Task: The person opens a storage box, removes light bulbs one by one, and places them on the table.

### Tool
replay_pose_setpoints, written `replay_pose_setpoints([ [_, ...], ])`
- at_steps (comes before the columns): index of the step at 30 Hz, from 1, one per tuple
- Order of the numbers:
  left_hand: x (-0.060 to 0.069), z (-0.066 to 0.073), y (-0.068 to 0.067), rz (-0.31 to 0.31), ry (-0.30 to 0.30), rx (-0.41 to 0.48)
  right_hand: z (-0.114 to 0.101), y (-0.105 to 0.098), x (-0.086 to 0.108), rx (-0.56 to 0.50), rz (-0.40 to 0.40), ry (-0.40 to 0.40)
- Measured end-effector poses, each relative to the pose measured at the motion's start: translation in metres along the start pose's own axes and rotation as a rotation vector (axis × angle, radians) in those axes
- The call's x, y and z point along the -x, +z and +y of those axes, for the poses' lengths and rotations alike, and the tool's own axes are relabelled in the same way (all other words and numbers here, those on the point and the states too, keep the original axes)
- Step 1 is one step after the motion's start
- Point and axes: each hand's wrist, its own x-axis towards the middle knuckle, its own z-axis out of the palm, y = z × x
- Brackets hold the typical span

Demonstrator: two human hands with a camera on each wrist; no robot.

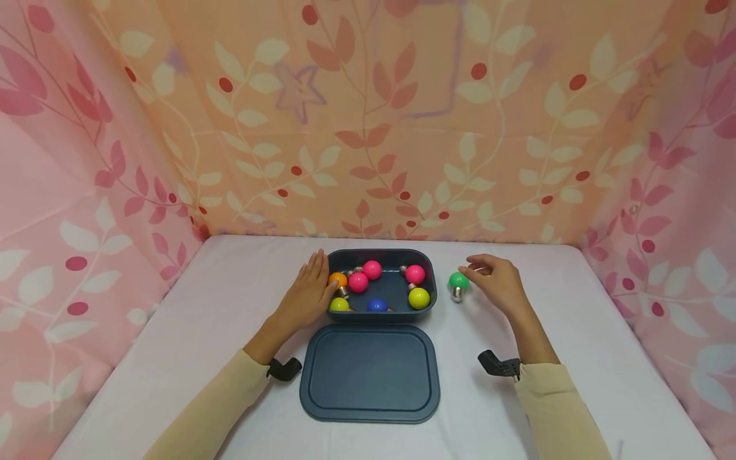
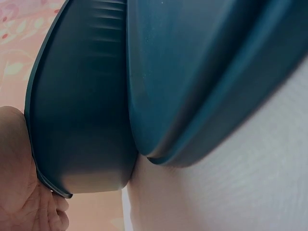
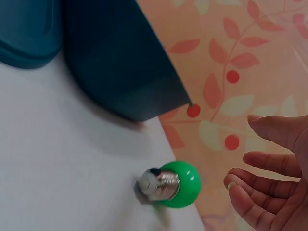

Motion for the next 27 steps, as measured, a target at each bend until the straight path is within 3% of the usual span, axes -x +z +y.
replay_pose_setpoints([
  [12, -0.001, -0.001, 0.002, 0.002, 0.002, -0.009, -0.032, 0.001, 0.010, -0.023, -0.020, -0.032],
  [27, -0.001, -0.001, 0.000, -0.005, 0.004, -0.006, -0.050, 0.019, 0.014, -0.050, -0.067, -0.088],
])
